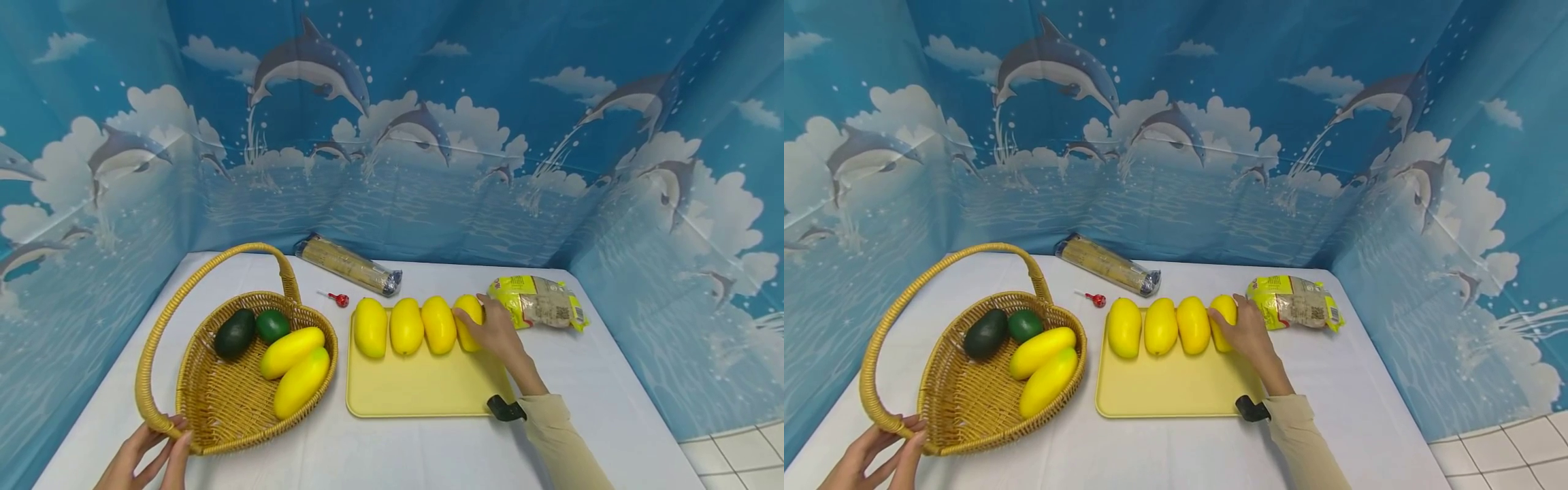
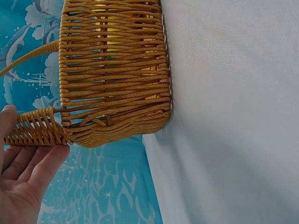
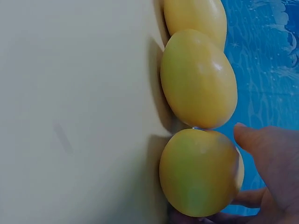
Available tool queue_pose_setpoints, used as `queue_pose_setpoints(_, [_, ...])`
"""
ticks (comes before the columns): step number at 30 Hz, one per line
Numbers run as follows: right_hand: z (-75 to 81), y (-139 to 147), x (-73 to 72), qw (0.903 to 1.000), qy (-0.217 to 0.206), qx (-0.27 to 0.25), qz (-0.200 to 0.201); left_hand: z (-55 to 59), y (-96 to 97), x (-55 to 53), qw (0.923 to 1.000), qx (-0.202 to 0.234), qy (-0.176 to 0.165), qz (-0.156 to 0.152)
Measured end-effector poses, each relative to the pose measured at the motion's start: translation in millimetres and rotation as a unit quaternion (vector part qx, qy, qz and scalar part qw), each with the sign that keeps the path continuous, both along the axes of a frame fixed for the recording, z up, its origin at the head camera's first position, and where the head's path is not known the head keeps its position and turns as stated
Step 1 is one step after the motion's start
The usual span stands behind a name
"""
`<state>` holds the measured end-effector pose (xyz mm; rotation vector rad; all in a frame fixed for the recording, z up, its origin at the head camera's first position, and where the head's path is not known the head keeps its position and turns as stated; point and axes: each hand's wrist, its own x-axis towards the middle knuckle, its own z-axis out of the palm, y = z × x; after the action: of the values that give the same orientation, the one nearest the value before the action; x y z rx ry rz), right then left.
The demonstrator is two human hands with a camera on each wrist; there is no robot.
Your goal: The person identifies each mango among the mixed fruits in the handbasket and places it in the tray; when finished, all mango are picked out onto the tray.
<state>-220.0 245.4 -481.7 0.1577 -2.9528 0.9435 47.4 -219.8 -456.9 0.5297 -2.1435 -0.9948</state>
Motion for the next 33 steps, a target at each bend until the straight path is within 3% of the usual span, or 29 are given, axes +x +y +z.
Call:
queue_pose_setpoints(12, [5.0, 8.3, 4.6, 0.9992, 0.037, -0.012, 0.006, -1.3, -0.2, -0.4, 1.0000, 0.000, 0.005, 0.000])
queue_pose_setpoints(26, [29.9, 12.1, 13.8, 0.9985, 0.042, -0.030, -0.016, -0.8, 0.5, -0.6, 1.0000, 0.000, 0.006, 0.002])
queue_pose_setpoints(33, [46.9, 6.3, 18.2, 0.9905, 0.122, -0.064, 0.005, 0.2, 0.7, -0.3, 1.0000, 0.002, 0.001, 0.001])
